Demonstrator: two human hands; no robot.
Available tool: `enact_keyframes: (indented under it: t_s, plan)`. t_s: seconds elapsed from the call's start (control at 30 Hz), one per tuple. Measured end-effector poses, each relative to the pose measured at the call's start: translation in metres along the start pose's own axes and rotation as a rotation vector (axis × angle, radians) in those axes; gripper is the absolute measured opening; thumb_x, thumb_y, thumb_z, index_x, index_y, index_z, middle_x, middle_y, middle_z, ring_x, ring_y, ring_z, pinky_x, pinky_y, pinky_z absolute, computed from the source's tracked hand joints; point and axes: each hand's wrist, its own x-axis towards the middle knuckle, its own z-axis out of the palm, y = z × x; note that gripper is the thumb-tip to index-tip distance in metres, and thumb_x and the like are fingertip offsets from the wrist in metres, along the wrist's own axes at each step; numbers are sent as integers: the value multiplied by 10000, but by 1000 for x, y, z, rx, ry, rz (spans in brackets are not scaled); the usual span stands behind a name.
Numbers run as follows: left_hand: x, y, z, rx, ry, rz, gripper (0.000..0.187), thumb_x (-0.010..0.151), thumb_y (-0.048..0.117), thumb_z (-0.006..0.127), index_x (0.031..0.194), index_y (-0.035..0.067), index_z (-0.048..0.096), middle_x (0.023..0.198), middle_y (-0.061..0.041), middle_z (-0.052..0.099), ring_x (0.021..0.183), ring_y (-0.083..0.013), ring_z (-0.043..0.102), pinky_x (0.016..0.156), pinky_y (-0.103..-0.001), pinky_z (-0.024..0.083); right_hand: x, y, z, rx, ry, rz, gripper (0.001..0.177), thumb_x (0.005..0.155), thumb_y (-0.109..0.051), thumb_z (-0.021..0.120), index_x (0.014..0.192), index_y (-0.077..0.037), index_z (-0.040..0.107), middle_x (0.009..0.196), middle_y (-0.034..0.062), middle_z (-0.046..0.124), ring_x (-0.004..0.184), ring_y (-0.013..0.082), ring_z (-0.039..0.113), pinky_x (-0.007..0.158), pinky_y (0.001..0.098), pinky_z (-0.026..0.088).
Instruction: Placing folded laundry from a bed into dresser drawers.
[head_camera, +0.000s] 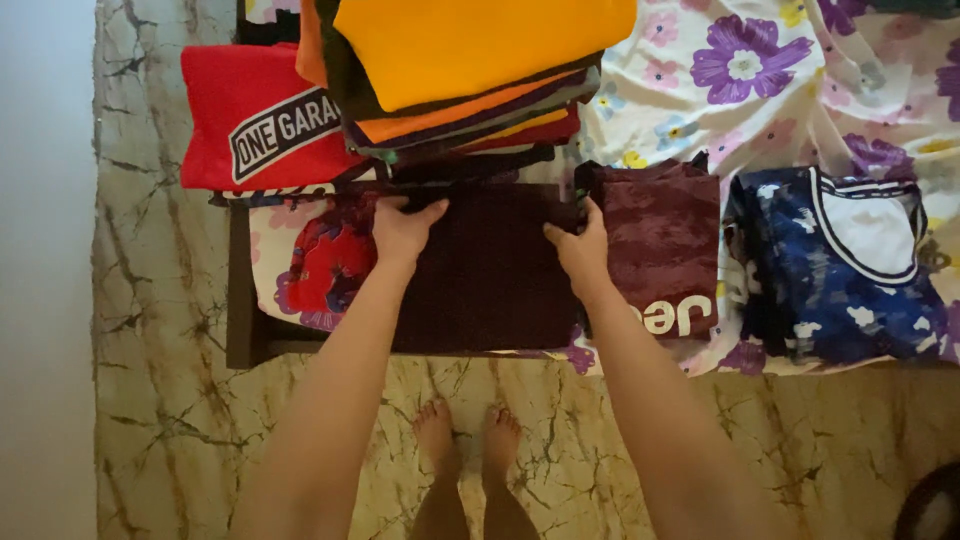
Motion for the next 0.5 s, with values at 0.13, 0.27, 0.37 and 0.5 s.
enact_keyframes:
  t_s: [0.13, 0.27, 0.37, 0.5]
  plan:
    - [12, -7, 3, -51, -279, -144, 613, 700, 391, 890, 1098, -63, 778, 1059, -160, 785, 1012, -315, 752, 896, -403, 557, 4, 11, -3, 60, -64, 74, 711, 748, -98, 834, 1405, -24, 572, 1181, 122, 725, 1041, 223, 687, 912, 338, 539]
    - [8, -7, 1, 9, -156, 101, 697, 755, 405, 937, 1181, -71, 657, 1325, -219, 586, 1209, -335, 606, 1006, -388, 499, 0, 1, -7, 89, -89, 39, 493, 820, -119, 831, 1271, 7, 676, 1113, 120, 744, 968, 197, 686, 839, 326, 551]
    - [-17, 17, -19, 28, -90, 342, 521, 791, 366, 911, 1062, -52, 758, 1384, -213, 533, 1257, -354, 526, 1046, -410, 452, -6, -17, -9, 87, -62, 10, 472, 808, -124, 835, 1232, -25, 652, 1086, 76, 719, 951, 168, 681, 811, 309, 554]
    - [-35, 17, -34, -208, -179, 662, 304, 881, 251, 863, 1021, -13, 807, 1393, -192, 579, 1243, -297, 570, 996, -372, 481, 5, 5, -8, 139, -95, -28, 359, 795, -76, 811, 1110, -23, 648, 991, 74, 721, 888, 161, 667, 769, 300, 543]
